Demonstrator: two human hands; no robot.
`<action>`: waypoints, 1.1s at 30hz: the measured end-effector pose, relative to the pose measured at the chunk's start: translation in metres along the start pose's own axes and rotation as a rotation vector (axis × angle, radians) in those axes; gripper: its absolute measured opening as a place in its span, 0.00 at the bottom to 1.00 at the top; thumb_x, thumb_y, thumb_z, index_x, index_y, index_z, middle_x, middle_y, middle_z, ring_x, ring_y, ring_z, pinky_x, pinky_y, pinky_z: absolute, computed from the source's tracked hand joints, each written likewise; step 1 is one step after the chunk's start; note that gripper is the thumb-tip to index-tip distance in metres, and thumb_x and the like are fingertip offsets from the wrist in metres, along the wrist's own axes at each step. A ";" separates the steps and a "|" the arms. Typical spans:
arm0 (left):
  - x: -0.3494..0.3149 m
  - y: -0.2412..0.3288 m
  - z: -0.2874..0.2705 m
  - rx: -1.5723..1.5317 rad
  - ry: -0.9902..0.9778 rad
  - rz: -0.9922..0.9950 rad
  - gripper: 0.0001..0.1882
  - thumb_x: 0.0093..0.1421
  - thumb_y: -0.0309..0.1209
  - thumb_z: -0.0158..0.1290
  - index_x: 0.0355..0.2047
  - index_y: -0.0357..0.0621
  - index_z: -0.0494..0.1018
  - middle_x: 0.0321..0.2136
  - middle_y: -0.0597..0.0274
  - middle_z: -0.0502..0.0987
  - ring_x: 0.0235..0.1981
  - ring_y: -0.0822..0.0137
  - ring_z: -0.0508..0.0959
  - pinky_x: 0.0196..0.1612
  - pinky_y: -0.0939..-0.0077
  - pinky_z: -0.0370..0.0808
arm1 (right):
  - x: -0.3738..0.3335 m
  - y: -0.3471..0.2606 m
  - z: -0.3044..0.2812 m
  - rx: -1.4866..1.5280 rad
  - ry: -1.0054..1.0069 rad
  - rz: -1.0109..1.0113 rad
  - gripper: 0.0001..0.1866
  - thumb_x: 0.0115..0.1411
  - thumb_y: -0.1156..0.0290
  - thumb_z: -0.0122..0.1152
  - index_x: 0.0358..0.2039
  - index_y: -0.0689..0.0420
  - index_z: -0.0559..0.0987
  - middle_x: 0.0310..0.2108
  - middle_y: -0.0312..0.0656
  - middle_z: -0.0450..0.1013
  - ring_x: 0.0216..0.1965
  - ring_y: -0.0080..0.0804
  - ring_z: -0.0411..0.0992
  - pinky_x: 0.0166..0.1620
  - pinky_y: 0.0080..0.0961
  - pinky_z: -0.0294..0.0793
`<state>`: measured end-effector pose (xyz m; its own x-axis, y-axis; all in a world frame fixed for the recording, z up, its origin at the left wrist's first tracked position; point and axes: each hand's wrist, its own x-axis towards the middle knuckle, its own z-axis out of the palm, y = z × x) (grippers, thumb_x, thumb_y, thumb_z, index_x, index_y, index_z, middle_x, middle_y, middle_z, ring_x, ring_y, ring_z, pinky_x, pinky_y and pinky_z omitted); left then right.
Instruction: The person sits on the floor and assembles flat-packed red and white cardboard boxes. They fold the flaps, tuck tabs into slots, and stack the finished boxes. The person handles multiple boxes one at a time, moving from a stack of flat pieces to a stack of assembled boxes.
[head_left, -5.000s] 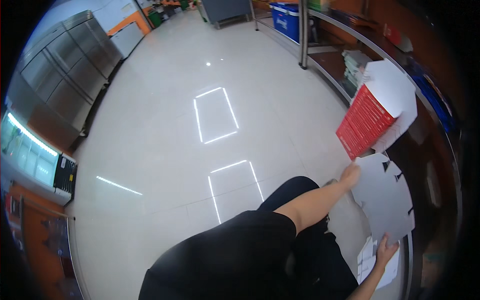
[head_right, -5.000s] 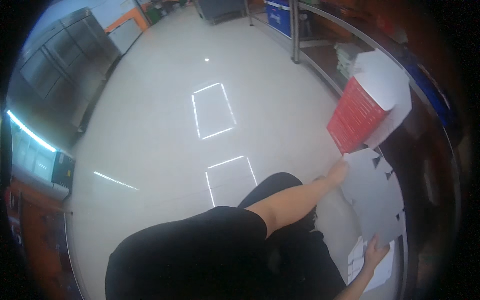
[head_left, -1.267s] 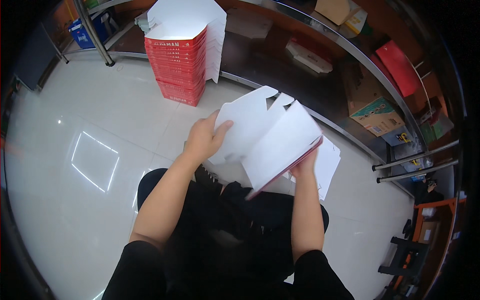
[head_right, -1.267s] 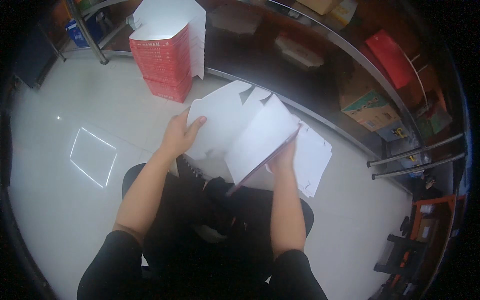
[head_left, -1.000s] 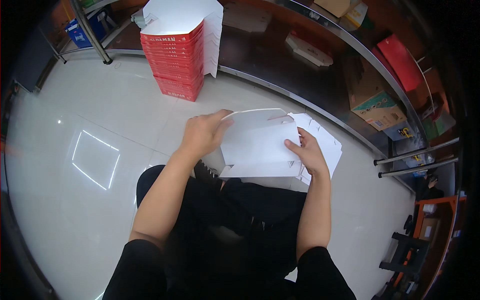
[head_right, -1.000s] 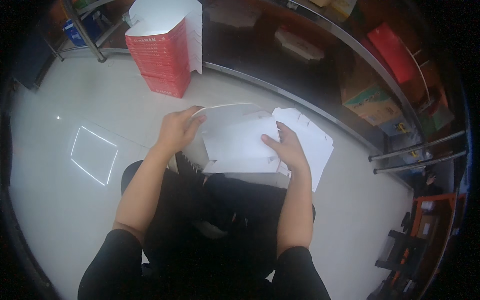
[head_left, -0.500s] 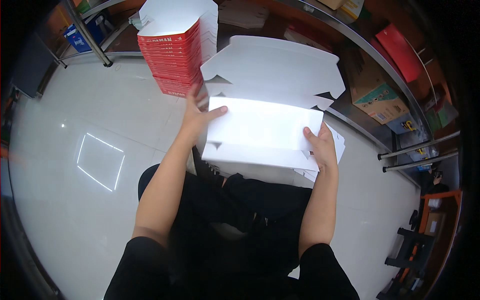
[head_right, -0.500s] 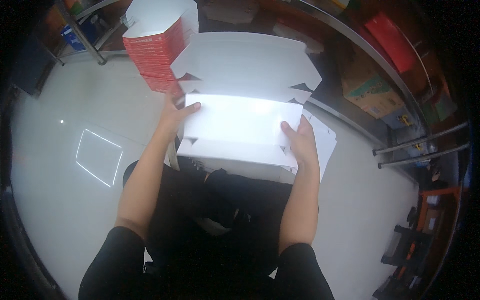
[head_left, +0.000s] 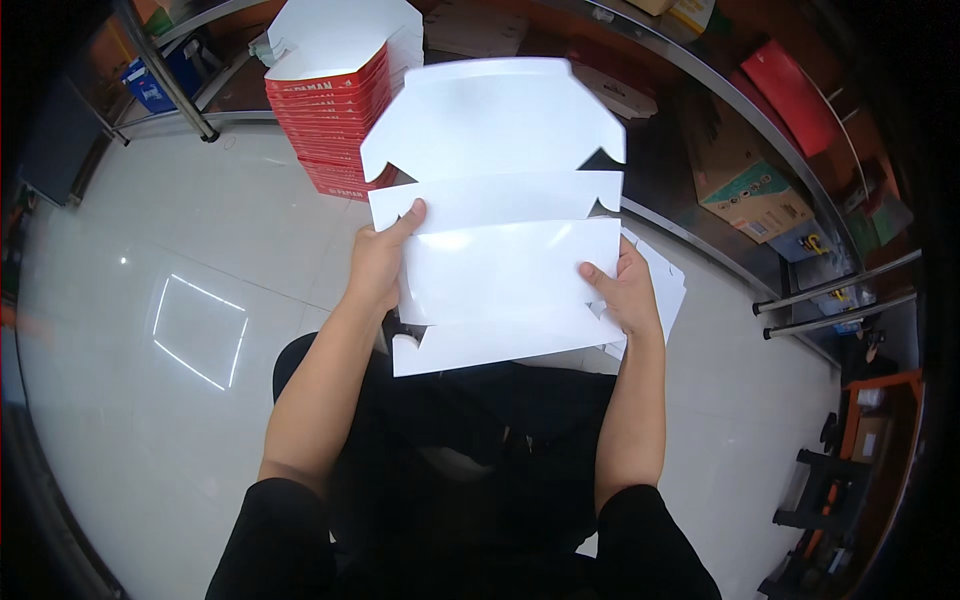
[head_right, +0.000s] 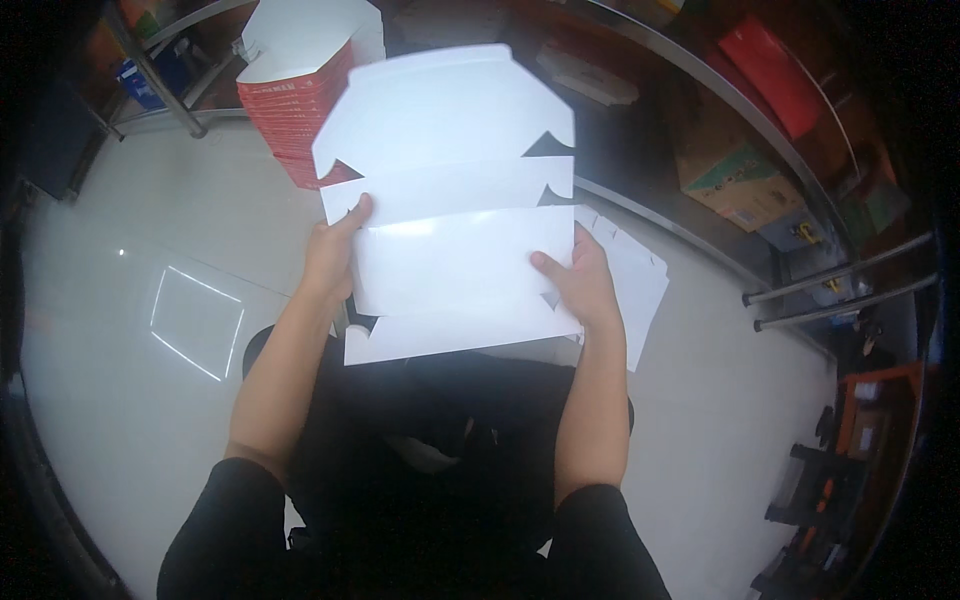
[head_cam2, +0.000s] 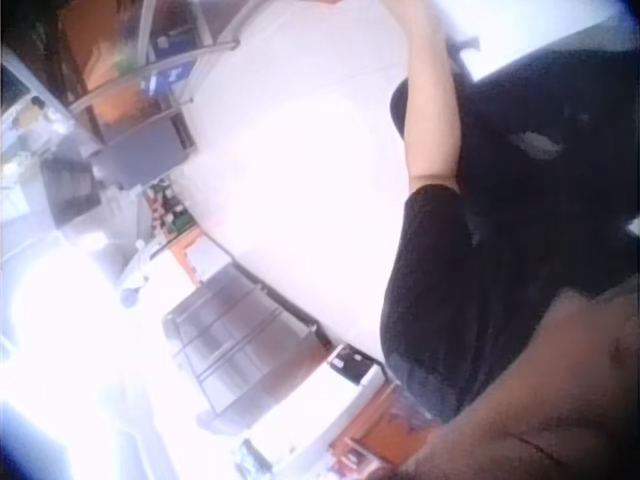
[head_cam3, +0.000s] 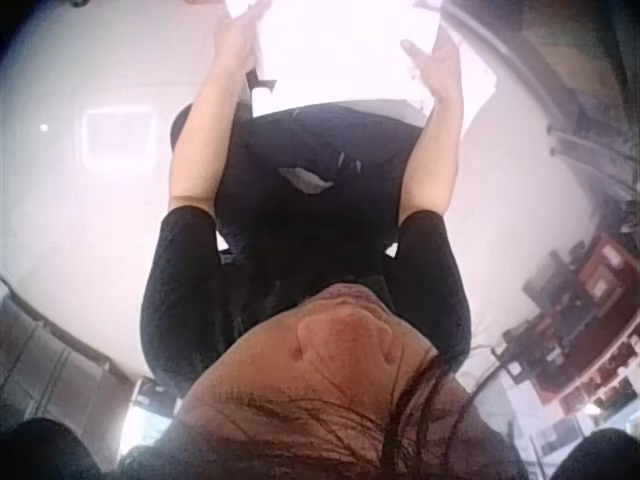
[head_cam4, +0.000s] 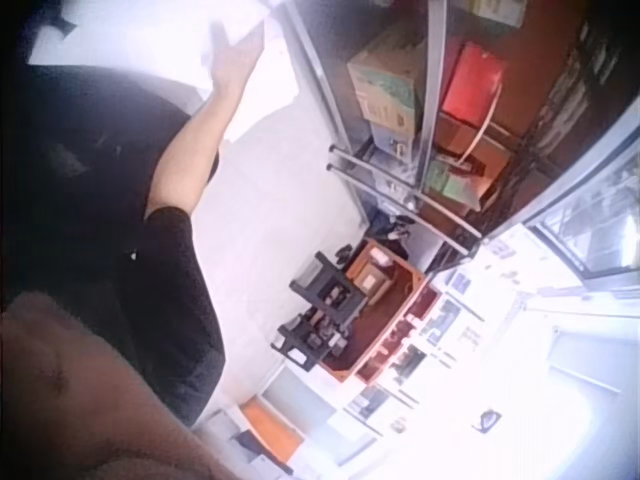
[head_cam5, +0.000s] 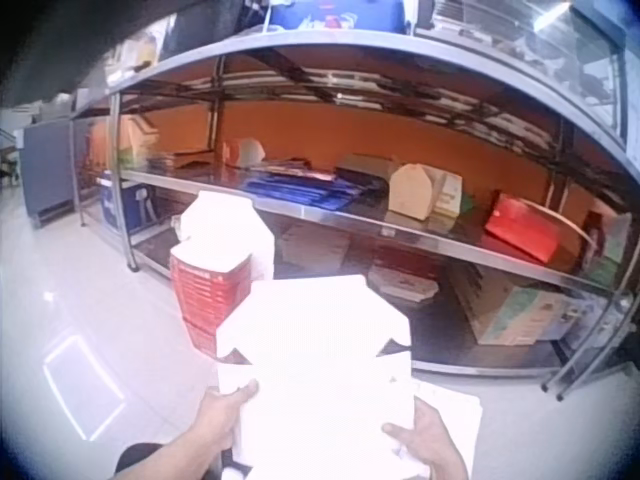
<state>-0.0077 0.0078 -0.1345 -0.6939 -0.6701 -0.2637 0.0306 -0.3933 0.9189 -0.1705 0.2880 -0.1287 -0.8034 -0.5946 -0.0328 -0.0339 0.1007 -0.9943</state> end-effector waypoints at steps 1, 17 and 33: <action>0.002 0.000 0.002 -0.045 0.001 -0.039 0.31 0.61 0.42 0.64 0.49 0.21 0.72 0.43 0.35 0.80 0.43 0.52 0.83 0.46 0.62 0.80 | 0.000 -0.002 0.003 -0.021 0.007 0.004 0.25 0.58 0.81 0.66 0.56 0.68 0.73 0.49 0.44 0.77 0.51 0.31 0.75 0.56 0.28 0.71; -0.019 0.007 0.014 0.117 0.018 0.046 0.24 0.57 0.39 0.69 0.43 0.28 0.78 0.35 0.50 0.82 0.33 0.62 0.84 0.40 0.69 0.81 | -0.001 0.000 0.008 -0.325 0.156 -0.035 0.25 0.56 0.72 0.71 0.52 0.66 0.76 0.44 0.50 0.80 0.45 0.39 0.79 0.50 0.33 0.76; -0.053 -0.006 0.031 0.173 -0.083 0.320 0.16 0.59 0.35 0.68 0.37 0.32 0.82 0.29 0.61 0.83 0.29 0.74 0.80 0.34 0.76 0.77 | 0.016 0.034 0.042 -0.599 0.401 -0.072 0.35 0.54 0.74 0.69 0.61 0.66 0.66 0.50 0.61 0.75 0.52 0.53 0.76 0.55 0.39 0.74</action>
<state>0.0069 0.0651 -0.1166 -0.7250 -0.6858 0.0631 0.1380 -0.0549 0.9889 -0.1595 0.2485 -0.1669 -0.9390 -0.2899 0.1848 -0.3231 0.5603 -0.7627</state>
